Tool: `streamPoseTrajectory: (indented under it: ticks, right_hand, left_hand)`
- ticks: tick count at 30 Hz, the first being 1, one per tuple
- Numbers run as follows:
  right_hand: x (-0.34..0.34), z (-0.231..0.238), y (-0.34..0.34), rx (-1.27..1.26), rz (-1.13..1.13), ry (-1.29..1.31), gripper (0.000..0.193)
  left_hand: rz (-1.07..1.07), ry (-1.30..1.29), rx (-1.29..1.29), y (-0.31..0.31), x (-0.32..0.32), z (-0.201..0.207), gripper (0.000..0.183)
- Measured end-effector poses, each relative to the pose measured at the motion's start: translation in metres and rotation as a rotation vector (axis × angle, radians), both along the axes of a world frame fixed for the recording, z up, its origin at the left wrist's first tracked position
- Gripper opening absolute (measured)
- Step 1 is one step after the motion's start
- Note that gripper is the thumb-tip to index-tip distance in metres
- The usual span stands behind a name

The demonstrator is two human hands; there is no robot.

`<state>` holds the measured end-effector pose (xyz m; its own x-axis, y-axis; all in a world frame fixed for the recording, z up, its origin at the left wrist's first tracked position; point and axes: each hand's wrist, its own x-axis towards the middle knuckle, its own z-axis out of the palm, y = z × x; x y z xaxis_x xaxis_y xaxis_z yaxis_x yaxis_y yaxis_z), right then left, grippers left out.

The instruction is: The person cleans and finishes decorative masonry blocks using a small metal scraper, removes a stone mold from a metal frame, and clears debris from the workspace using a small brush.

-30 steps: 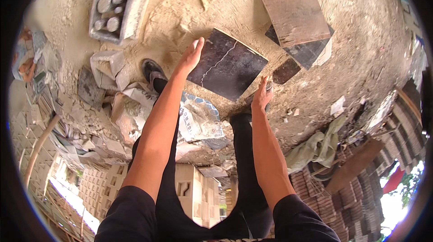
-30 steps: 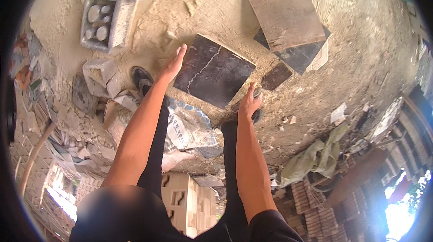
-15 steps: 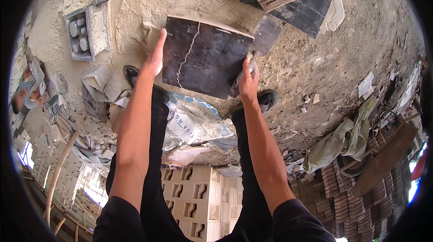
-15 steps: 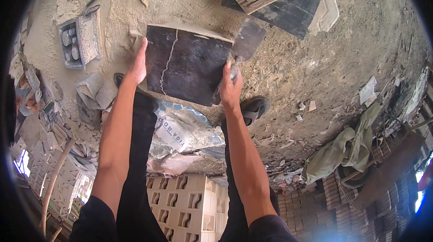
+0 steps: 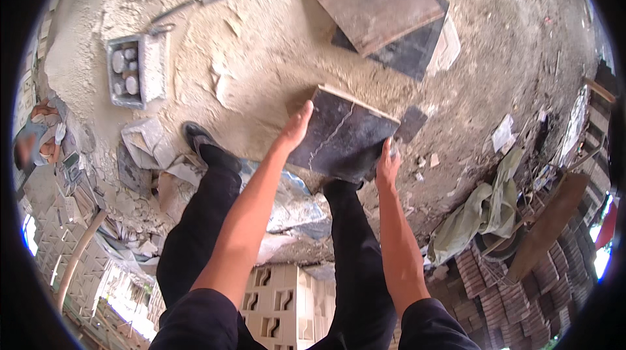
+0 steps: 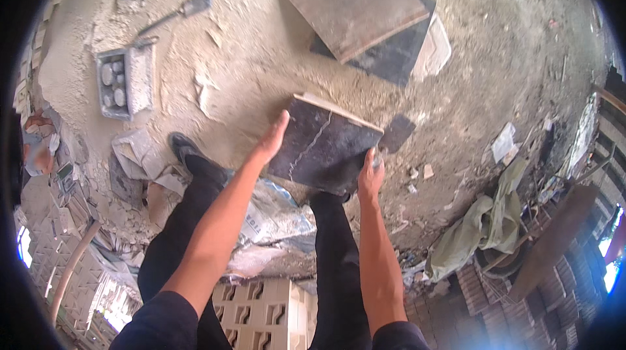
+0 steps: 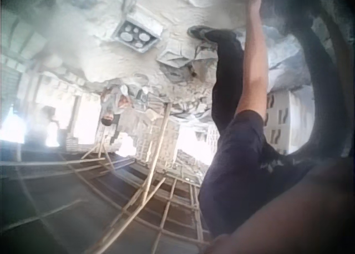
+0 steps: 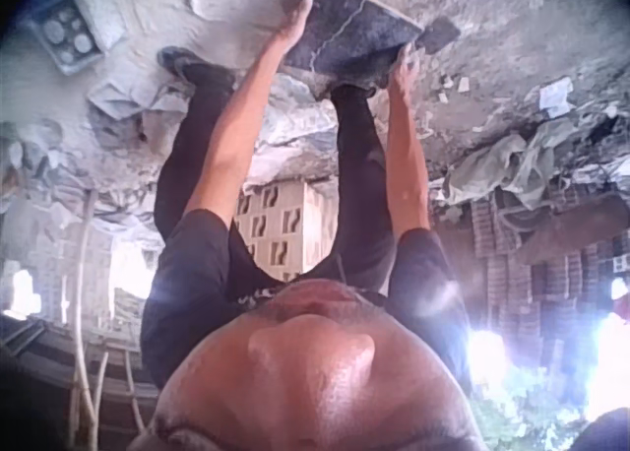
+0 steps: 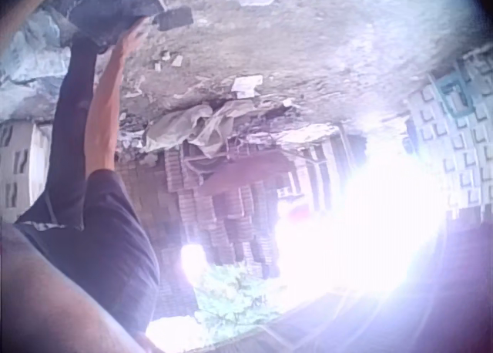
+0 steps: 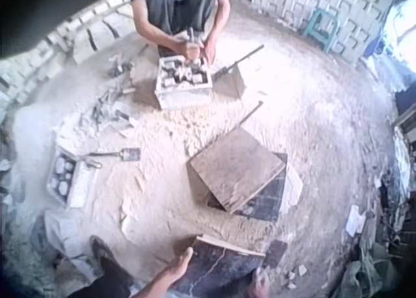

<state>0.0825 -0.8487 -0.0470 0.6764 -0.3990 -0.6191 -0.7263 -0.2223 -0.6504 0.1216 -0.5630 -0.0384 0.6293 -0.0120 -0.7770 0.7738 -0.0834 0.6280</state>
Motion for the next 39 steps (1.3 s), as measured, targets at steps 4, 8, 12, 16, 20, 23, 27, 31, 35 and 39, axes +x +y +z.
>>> streamPoseTrajectory:
  ticks: [4,8,12,16,20,23,27,31,35,39]
  right_hand:
    - [0.008,0.057,0.035,-0.415,0.131,-0.076,0.049]
    - [0.016,0.135,0.079,-0.564,0.149,-0.108,0.043]
    - [0.022,0.195,0.133,-0.443,0.465,-0.146,0.044]
    - [0.031,0.257,0.223,-0.286,0.422,-0.079,0.045]
    - [0.036,0.281,0.292,-0.192,0.504,-0.15,0.045]
    - [0.037,0.265,0.318,-0.179,0.632,-0.222,0.047]
    - [0.063,0.294,0.35,-0.276,0.727,-0.182,0.041]
    - [0.08,0.284,0.341,-0.386,0.838,-0.169,0.043]
    - [0.086,0.261,0.329,-0.351,0.84,-0.116,0.046]
    - [0.093,0.236,0.316,-0.441,0.887,-0.105,0.051]
  left_hand:
    - [-0.065,-0.084,0.252,0.023,0.003,0.028,0.084]
    - [0.13,-0.272,0.381,0.059,0.008,0.092,0.072]
    - [0.049,-0.463,0.556,0.137,-0.015,0.138,0.069]
    - [0.024,-0.484,0.712,0.231,-0.041,0.167,0.071]
    - [0.056,-0.33,0.838,0.318,-0.052,0.19,0.072]
    - [0.174,-0.263,0.944,0.363,-0.066,0.196,0.07]
    - [0.169,-0.098,1.011,0.388,-0.086,0.209,0.068]
    - [0.173,-0.019,1.036,0.403,-0.108,0.211,0.069]
    - [0.175,0.081,1.119,0.411,-0.13,0.21,0.068]
    - [0.223,0.143,1.215,0.417,-0.138,0.21,0.07]
